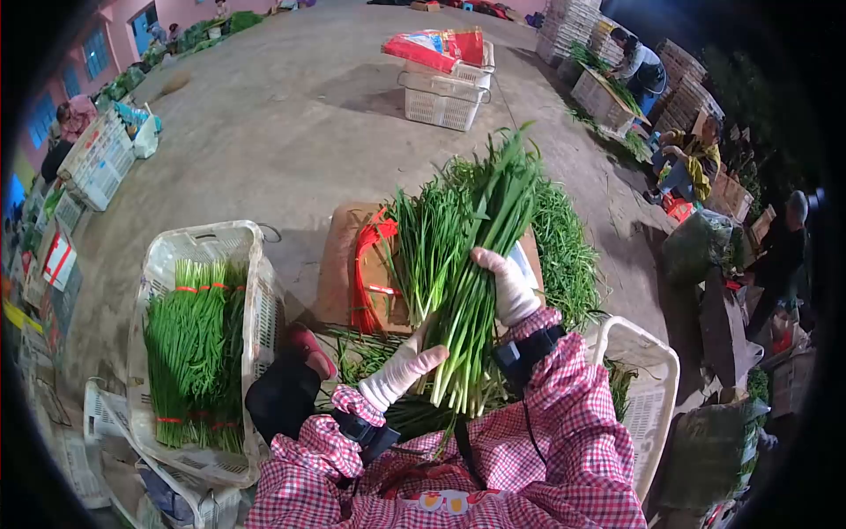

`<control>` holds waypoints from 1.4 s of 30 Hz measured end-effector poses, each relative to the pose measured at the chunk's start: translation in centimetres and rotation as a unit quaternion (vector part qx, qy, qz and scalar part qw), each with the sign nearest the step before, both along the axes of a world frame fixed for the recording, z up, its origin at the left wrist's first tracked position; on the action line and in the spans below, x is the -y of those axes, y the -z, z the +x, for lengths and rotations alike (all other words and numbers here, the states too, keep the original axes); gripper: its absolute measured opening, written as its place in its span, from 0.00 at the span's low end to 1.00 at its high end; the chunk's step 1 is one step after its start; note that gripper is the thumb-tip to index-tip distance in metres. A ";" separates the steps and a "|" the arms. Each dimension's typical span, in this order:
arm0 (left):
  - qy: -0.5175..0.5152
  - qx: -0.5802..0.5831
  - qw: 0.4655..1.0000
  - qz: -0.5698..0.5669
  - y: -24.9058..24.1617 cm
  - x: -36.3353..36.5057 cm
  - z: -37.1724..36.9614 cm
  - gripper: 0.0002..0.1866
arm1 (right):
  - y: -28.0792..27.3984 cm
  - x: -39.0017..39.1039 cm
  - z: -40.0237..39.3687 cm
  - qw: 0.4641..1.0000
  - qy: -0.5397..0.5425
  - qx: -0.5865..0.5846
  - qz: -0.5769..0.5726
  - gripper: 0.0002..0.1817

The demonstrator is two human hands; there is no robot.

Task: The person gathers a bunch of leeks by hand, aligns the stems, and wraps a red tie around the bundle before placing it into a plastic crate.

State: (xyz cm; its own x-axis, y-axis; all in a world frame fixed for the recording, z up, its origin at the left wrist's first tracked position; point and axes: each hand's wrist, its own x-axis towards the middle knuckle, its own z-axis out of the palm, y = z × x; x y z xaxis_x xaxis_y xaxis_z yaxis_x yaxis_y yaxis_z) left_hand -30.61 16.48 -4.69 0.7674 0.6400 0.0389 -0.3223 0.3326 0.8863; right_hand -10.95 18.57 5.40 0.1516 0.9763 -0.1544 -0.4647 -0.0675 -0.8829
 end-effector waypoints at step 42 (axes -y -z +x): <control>-0.208 -0.419 0.880 0.078 14.5 -10.3 7.9 0.37 | 18.4 0.5 4.3 0.885 -0.017 0.442 -0.142 0.32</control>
